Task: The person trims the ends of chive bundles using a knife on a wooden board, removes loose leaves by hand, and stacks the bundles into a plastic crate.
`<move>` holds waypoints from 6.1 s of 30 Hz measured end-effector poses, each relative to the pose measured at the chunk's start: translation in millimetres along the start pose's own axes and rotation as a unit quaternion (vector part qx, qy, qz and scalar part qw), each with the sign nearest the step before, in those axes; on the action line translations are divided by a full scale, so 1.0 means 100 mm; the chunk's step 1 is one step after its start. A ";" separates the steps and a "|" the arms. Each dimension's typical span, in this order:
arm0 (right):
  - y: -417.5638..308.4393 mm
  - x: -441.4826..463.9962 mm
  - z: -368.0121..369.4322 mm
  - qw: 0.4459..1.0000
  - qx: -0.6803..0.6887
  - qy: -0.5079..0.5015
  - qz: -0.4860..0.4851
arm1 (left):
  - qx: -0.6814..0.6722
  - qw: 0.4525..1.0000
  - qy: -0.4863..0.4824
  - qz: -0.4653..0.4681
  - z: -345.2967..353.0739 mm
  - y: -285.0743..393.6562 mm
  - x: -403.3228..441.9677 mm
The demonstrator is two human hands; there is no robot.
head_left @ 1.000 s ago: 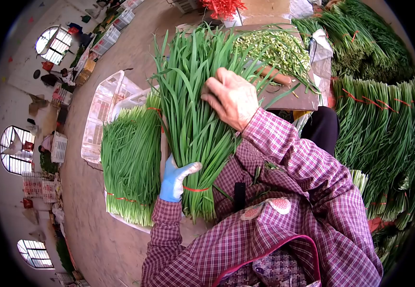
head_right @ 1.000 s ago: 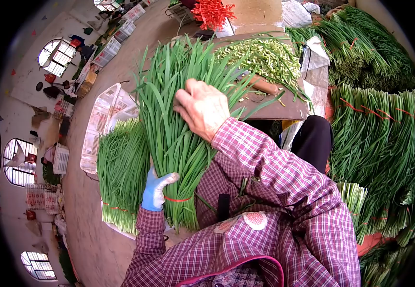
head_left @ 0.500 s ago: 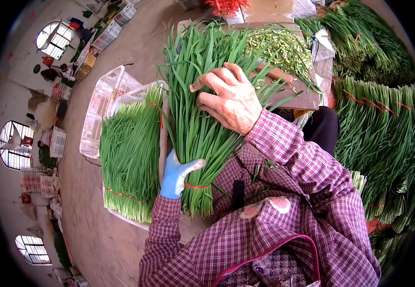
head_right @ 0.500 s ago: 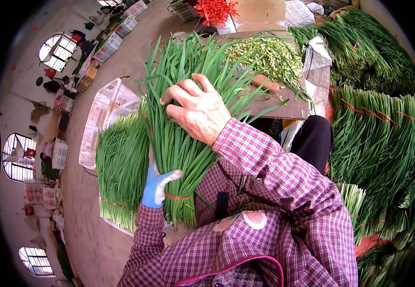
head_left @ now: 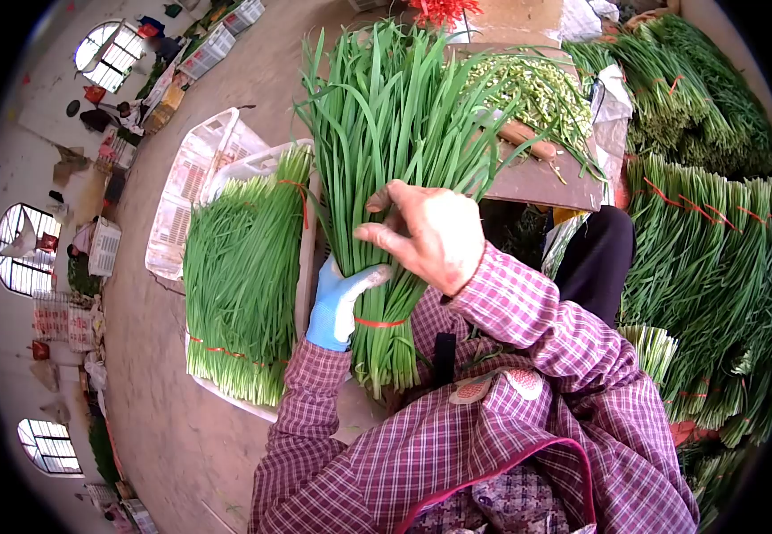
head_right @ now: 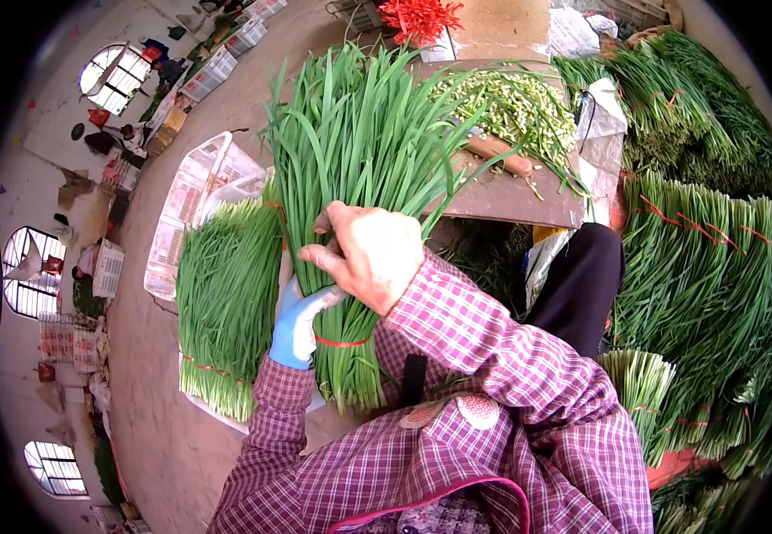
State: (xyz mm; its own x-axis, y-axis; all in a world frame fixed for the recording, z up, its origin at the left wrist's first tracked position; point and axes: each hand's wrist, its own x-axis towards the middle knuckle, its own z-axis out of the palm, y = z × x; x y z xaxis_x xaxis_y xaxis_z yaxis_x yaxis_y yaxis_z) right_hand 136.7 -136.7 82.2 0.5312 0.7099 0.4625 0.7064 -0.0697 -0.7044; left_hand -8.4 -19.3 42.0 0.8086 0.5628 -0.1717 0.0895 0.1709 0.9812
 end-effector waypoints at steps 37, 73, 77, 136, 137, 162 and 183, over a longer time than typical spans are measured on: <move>0.59 -0.72 -0.31 0.957 0.028 -0.270 0.105 | -0.261 0.965 0.015 0.005 -0.51 -0.69 0.08; -0.18 0.04 0.31 0.958 -0.094 0.059 -0.265 | -0.339 0.926 0.056 0.157 -0.12 -0.02 0.45; -0.11 0.01 0.36 0.945 -0.078 0.041 -0.314 | -0.337 0.923 0.047 0.177 -0.09 -0.02 0.39; -0.18 0.42 -0.55 0.934 0.309 -0.169 -0.056 | -0.295 0.943 0.021 0.156 -0.24 -0.15 0.14; -0.25 0.51 -0.49 0.949 0.285 -0.129 -0.043 | -0.295 0.939 0.037 0.175 -0.23 -0.18 0.13; -0.19 0.88 -0.04 0.983 0.103 0.132 -0.081 | -0.351 0.921 -0.123 0.118 -0.65 -0.59 0.23; -0.17 0.73 0.22 0.913 0.399 0.083 0.028 | -0.368 0.919 -0.125 0.063 -0.82 -0.81 0.19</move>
State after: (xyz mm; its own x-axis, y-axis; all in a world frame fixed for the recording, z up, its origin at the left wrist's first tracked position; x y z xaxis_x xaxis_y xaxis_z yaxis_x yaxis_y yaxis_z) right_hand 152.9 -67.7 116.4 0.6656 0.6006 0.4430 0.1458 0.4774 -0.8665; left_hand -47.6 43.7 -47.8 0.9021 0.4281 0.0542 -0.3569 0.6698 0.6511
